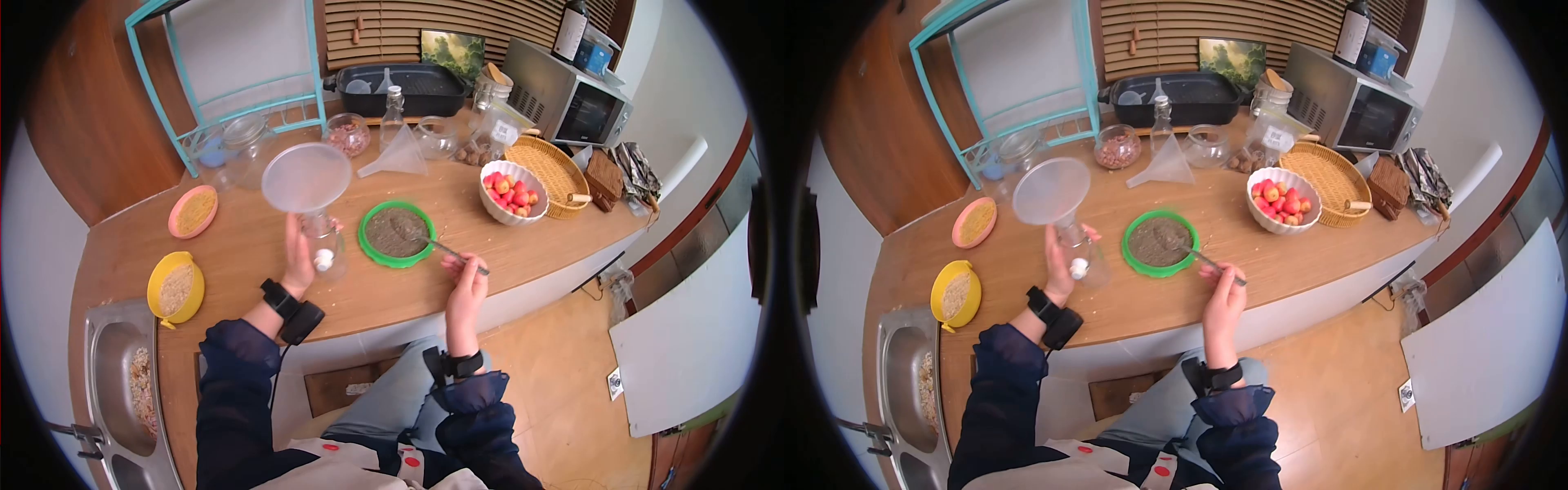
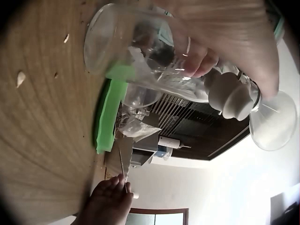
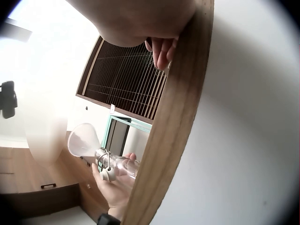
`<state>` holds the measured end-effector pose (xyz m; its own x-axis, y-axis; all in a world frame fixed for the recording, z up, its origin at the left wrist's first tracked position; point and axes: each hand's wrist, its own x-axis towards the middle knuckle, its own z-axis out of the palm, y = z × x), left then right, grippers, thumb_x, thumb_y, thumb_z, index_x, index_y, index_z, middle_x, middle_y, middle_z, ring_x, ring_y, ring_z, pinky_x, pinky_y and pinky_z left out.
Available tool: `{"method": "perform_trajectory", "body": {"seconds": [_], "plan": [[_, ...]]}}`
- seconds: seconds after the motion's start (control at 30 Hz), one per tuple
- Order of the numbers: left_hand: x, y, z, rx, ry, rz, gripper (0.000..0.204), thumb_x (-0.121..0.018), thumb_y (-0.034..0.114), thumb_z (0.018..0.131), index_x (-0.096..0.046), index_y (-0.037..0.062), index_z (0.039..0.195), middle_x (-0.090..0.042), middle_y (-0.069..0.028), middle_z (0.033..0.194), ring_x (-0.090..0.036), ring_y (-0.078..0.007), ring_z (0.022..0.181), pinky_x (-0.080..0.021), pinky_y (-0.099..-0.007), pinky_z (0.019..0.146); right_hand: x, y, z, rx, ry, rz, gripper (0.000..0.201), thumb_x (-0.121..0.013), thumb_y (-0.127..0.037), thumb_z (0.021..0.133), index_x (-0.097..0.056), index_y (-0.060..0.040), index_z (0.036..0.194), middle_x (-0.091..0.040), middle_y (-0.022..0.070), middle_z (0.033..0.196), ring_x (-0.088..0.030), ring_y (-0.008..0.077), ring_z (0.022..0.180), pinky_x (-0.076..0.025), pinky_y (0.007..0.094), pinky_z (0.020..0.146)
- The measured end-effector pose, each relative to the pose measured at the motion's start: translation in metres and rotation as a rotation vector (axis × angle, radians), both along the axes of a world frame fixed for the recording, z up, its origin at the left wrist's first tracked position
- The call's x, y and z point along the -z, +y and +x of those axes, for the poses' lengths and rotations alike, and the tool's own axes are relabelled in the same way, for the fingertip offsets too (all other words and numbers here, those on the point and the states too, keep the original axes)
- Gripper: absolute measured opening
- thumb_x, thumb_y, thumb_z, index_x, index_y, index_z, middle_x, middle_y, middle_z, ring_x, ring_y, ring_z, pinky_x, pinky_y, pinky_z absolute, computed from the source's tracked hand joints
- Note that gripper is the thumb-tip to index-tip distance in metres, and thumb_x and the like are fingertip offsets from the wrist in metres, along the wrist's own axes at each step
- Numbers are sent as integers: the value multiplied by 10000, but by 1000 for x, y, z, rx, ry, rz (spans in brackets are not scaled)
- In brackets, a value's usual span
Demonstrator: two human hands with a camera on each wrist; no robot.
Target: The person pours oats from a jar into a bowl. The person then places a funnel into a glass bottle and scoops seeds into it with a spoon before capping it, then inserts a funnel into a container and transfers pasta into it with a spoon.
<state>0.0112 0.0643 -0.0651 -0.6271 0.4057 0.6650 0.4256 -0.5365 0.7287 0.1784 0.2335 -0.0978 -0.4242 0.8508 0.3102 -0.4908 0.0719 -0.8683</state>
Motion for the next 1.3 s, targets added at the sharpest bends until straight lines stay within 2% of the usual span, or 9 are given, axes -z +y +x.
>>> {"method": "perform_trajectory", "body": {"seconds": [0.17,0.23,0.47,0.57,0.63,0.8,0.9,1.07,1.3], "plan": [[8,-8,-1,1,57,-135,564,-227,507,877,-356,11,1112,-543,-140,859,-538,-215,812,-416,-345,760,-5,-4,5,-1,-113,17,230,-343,-177,926,-482,5,921,-598,107,807,-580,148,752,-458,258,704],[7,-9,1,40,-69,-172,730,-367,658,760,-427,-9,1051,-544,-139,864,-539,-209,821,-417,-326,719,-7,-6,3,-8,-89,-9,229,-341,-175,926,-479,8,923,-597,110,811,-580,151,753,-459,260,704],[12,-11,-5,87,-8,-158,644,-359,582,794,-457,-21,996,-550,-136,870,-542,-206,804,-422,-326,711,-8,-5,3,-11,-184,50,248,-329,-200,931,-460,11,932,-581,120,816,-584,174,748,-473,266,696],[18,-6,-6,121,-32,-67,614,-381,538,803,-407,-19,1059,-542,-132,901,-543,-209,839,-428,-332,737,-8,-3,0,46,-176,83,217,-374,-177,917,-474,14,893,-579,108,783,-577,155,708,-473,256,665],[17,-4,-2,88,-131,-47,608,-387,558,811,-319,53,1144,-533,-149,881,-533,-221,825,-421,-356,752,-6,0,-2,111,-269,118,192,-405,-159,907,-473,15,866,-576,99,764,-564,137,682,-464,241,650],[42,-3,-30,-40,-31,-49,619,-396,513,829,-289,15,1181,-536,-146,902,-554,-227,814,-430,-350,747,-3,4,-6,86,-141,158,176,-428,-155,899,-473,8,848,-575,93,759,-558,125,679,-458,227,645],[20,-3,-13,31,-53,-11,639,-386,494,838,-265,-6,1216,-543,-143,911,-558,-220,820,-438,-338,744,-4,6,-5,58,-112,130,172,-422,-147,900,-475,8,848,-576,91,754,-563,125,681,-466,234,641],[15,-4,-11,6,-35,-77,604,-346,465,856,-281,-5,1230,-546,-134,929,-559,-206,827,-444,-318,741,0,4,-6,59,-58,113,180,-413,-150,903,-478,11,856,-575,94,757,-564,125,686,-472,235,646],[20,6,-16,75,-91,55,493,-321,376,878,-362,-10,1182,-575,-117,868,-585,-168,741,-460,-277,670,1,8,-5,29,-98,160,219,-419,-182,905,-500,21,912,-587,95,787,-573,130,709,-473,231,663]]}}
